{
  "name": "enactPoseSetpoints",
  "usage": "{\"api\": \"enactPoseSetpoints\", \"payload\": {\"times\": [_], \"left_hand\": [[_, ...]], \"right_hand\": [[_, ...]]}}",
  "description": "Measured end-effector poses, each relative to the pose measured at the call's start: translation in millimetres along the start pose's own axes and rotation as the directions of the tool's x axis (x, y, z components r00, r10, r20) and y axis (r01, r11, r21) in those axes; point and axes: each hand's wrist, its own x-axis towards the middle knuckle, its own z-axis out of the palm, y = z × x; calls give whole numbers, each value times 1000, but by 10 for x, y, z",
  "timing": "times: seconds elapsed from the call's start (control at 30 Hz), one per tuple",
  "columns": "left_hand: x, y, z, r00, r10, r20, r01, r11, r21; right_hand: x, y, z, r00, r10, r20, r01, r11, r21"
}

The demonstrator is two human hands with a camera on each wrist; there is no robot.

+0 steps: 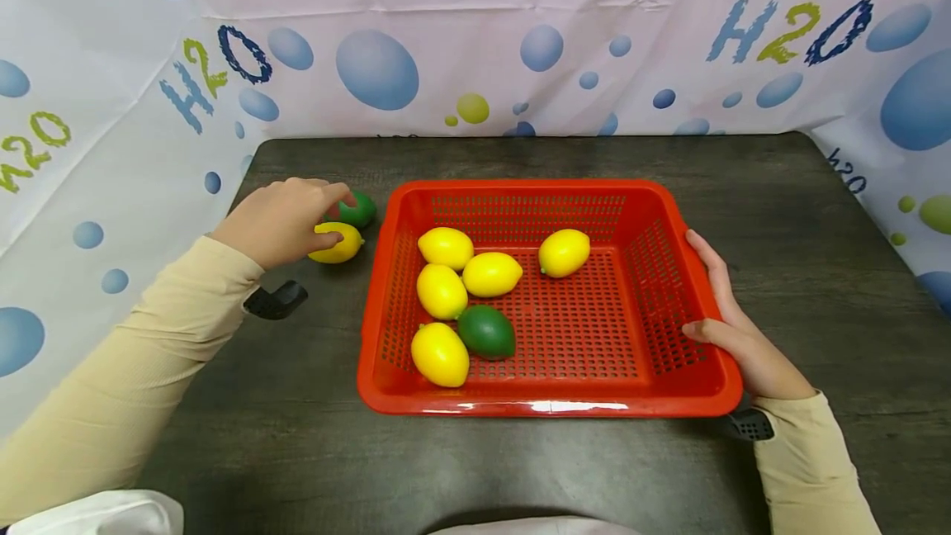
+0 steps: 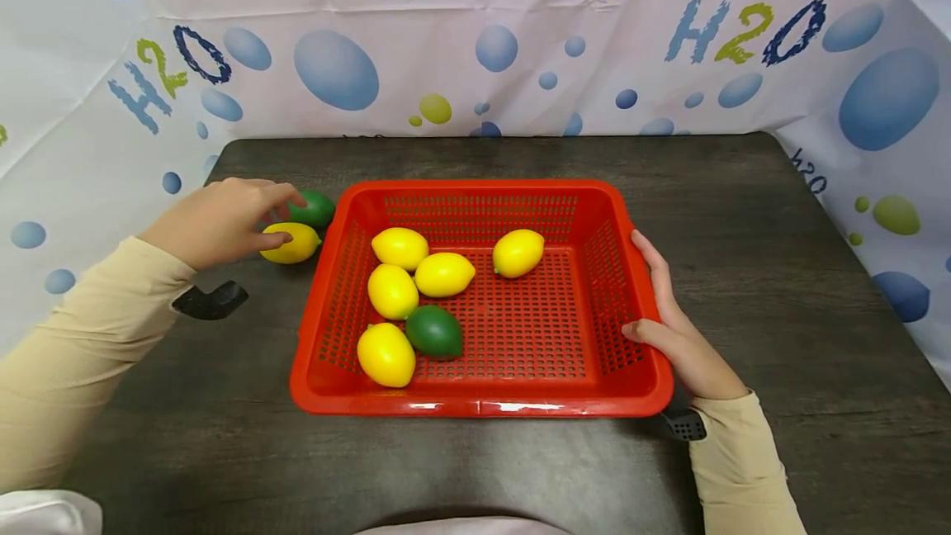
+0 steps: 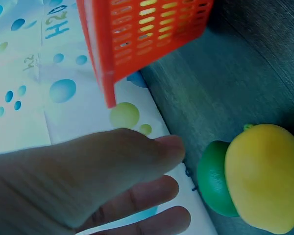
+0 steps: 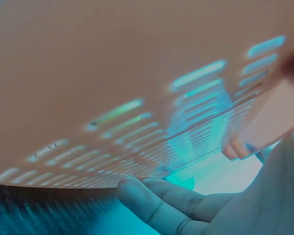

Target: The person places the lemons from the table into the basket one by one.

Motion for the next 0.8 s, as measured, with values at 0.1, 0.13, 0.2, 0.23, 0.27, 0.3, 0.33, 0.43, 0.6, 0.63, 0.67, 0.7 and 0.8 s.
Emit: {"api": "enactPoseSetpoints", "payload": {"times": [0.1,0.13,0.2,0.23,0.27,0.3,0.33,0.43,0.6,0.63,0.67,0.7,0.8], "left_hand": [[9,-22,39,1000,-22,14,22,1000,-1],[15,-30,55,999,-29,22,29,1000,3],[27,-54,99,998,-45,38,44,999,16],[34,-70,124,997,-54,49,53,998,24],[36,-89,149,996,-63,63,61,998,31],[36,-107,172,994,-71,78,68,997,38],[36,-124,195,993,-75,89,72,996,46],[25,-173,259,987,-104,126,98,994,52],[12,-217,327,973,-146,177,140,989,48],[11,-229,333,970,-151,188,145,988,46],[8,-242,337,968,-156,197,150,988,42],[4,-257,339,966,-157,205,153,988,35],[-13,-290,329,963,-150,224,154,988,1]], "right_hand": [[1,1,-3,1000,0,1,0,1000,-3],[-1,2,-4,1000,0,2,0,1000,-2],[-2,4,-4,1000,0,3,0,1000,-2],[-1,4,-4,1000,0,3,0,1000,0],[0,4,-4,1000,0,4,0,1000,3],[2,4,-3,1000,1,4,-1,1000,2],[1,3,-4,1000,2,4,-2,1000,4],[2,0,-4,1000,4,5,-4,1000,5],[-2,-1,-4,1000,0,5,0,1000,-3],[-3,-1,-4,1000,0,7,0,1000,-2],[-3,0,-3,1000,-1,7,1,1000,-2],[-4,0,-2,1000,-1,8,1,1000,-1],[-9,0,2,1000,-4,11,4,1000,5]]}}
